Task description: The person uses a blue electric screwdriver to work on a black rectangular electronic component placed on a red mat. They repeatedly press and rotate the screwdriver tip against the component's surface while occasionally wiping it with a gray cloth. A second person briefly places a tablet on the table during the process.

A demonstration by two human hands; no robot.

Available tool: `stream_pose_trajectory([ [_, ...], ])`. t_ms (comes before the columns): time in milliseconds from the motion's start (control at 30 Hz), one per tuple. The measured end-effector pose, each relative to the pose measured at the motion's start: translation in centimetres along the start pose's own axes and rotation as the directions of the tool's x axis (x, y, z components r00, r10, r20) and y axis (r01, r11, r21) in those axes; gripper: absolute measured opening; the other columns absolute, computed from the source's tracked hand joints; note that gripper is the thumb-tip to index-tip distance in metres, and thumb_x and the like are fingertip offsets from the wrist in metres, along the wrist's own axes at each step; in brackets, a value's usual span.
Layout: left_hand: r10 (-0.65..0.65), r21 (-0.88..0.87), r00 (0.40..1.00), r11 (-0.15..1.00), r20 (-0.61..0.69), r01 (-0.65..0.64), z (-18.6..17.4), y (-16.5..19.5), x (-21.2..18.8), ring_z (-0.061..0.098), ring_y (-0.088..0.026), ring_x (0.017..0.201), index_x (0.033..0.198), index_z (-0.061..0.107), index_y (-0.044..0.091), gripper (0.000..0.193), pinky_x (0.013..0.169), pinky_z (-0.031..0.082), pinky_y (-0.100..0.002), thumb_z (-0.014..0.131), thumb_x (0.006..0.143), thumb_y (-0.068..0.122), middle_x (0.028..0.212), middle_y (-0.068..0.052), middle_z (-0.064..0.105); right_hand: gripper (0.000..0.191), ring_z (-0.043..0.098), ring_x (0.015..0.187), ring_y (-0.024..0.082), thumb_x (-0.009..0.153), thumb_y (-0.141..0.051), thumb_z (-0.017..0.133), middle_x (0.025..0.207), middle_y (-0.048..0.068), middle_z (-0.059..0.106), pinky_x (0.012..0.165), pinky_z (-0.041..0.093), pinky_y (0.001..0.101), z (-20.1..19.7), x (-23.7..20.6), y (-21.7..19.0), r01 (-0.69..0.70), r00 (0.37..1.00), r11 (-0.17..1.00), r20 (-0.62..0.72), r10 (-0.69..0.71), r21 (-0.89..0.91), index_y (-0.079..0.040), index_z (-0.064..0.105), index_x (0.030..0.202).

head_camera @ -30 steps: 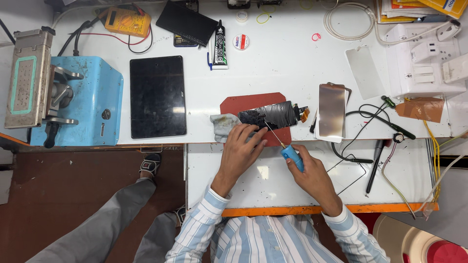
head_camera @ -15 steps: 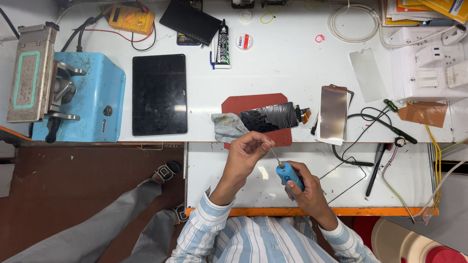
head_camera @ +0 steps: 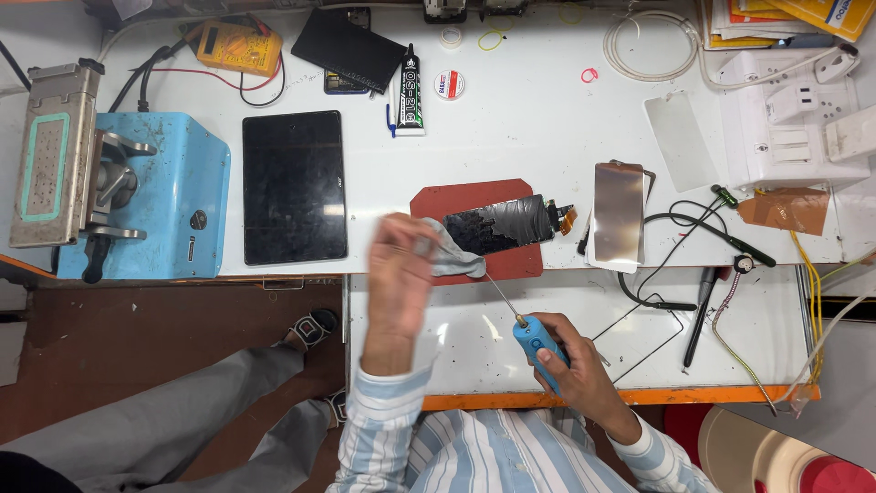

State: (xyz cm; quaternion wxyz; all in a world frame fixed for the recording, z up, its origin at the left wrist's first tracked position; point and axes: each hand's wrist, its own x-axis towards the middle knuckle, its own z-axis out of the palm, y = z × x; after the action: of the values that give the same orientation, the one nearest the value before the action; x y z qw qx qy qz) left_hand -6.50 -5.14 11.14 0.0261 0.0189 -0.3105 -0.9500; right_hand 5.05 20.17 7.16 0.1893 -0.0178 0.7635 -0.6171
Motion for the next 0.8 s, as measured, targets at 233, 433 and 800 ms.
stream_pose_trajectory([
  [233, 0.425, 0.968, 0.905, 0.238, -0.030, -0.080, -5.5, 4.5, 3.9, 0.052, -0.031, 0.085, 0.096, 0.056, -0.005, 0.019, 0.080, 0.045, -0.044, 0.054, 0.107, 0.010, 0.092, -0.020, 0.061, 0.050, 0.059, 0.043, 0.014, 0.094, -0.040, 0.054, 0.067, 0.006, 0.066, 0.040, 0.048, 0.0305, -1.7, 1.6, 0.3, -0.294, 0.954, 0.940, -0.116, 0.277, -0.171, -0.011, 0.052, 0.134],
  [433, 0.239, 0.866, 0.846, -0.292, 0.476, -0.405, -3.1, -0.6, 2.1, 0.061, -0.030, 0.116, 0.117, 0.068, -0.002, 0.022, 0.102, 0.049, -0.044, 0.064, 0.098, 0.009, 0.120, -0.015, 0.065, 0.044, 0.066, 0.054, 0.023, 0.096, -0.037, 0.058, 0.067, 0.014, 0.067, 0.052, 0.049, 0.0382, -3.0, 3.9, -1.6, -0.230, 0.965, 0.852, -0.226, 0.135, -0.471, -0.012, 0.059, 0.132],
  [800, -0.036, 0.795, 0.824, -0.243, 0.566, -0.556, -2.4, -6.8, -2.1, 0.062, -0.028, 0.115, 0.125, 0.071, 0.010, 0.038, 0.101, 0.051, -0.044, 0.073, 0.087, 0.006, 0.116, -0.012, 0.066, 0.047, 0.072, 0.065, 0.037, 0.092, -0.038, 0.062, 0.077, 0.021, 0.071, 0.057, 0.055, 0.0447, -3.7, 5.2, -3.3, -0.130, 0.985, 0.787, -0.166, 0.036, -0.602, -0.011, 0.060, 0.131],
])
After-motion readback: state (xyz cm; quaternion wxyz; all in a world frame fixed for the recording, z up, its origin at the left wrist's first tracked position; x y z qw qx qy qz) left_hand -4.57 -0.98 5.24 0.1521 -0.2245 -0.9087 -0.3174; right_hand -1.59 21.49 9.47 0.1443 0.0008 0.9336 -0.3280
